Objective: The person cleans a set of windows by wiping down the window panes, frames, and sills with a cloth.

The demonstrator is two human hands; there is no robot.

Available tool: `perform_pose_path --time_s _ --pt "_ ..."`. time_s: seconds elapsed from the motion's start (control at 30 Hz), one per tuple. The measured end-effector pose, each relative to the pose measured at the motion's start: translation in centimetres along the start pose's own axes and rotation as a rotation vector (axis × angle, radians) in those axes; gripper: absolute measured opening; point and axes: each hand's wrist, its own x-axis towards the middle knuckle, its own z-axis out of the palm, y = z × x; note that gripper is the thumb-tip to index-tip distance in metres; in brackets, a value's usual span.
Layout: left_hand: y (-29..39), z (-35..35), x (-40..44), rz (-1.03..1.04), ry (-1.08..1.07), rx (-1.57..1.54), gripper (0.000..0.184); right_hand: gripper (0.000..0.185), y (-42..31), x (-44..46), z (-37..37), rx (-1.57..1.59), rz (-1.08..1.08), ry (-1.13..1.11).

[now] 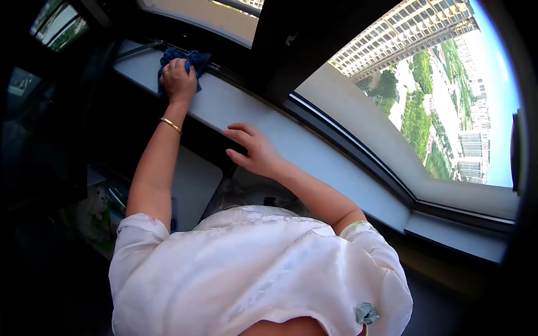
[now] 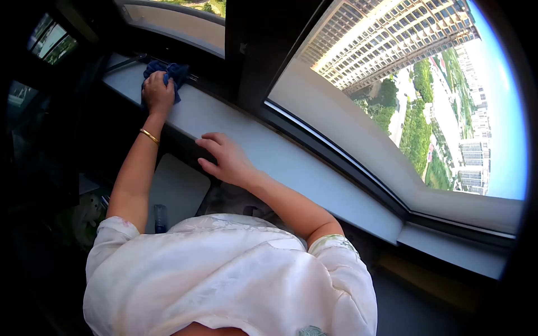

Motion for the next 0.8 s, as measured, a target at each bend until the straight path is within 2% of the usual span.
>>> perform_pose_path --time_s 0.03,0.13,0.23,0.3,0.4,0.5,0.53,0.63,0.67,0.77,0.8 --pt "2.7 -0.4 -1.6 0.024 -0.021 -0.061 0.025 0.040 0.4 -1.1 -1.0 0.057 0.098 0.026" --pt "9.1 -0.2 -7.9 0.244 -0.044 -0.203 0.025 0.042 2.0 -5.1 -2.5 -0.046 0.110 0.140" --pt "14.6 -2.9 -13.2 0.439 -0.323 -0.522 0.024 0.052 3.6 -8.7 -2.9 -0.011 0.259 0.250" --pt "16.5 -3.1 -15.3 0.285 -0.551 -0.759 0.025 0.062 3.4 -10.3 -3.3 -0.012 0.322 0.348" --pt "17.3 -3.9 -13.9 -0.219 -1.058 -1.244 0.028 0.083 2.4 -11.5 -3.2 -0.161 0.310 0.503" --pt "17.9 -6.3 -13.8 -0.055 -1.091 -1.290 0.032 0.083 4.3 -9.8 -3.1 -0.168 0.243 0.731" --pt "17.6 -6.7 -13.8 -0.002 -1.069 -1.248 0.035 0.074 4.3 -8.9 -3.8 0.046 0.198 0.697" --pt "15.3 -5.3 -13.9 -0.056 -0.803 -1.352 0.038 0.068 4.8 -6.2 -5.0 0.131 0.216 0.600" --pt "14.1 -5.1 -13.6 0.045 -0.610 -1.168 0.036 0.057 2.4 -4.7 -5.6 0.123 0.173 0.716" --pt "10.9 -3.8 -12.2 0.278 -0.205 -0.523 0.039 0.049 3.0 -1.7 -6.5 -0.599 0.073 0.599" --pt "9.7 -2.7 -12.4 0.305 -0.185 -0.390 0.040 0.040 4.7 -1.7 -5.6 -0.674 0.092 0.493"
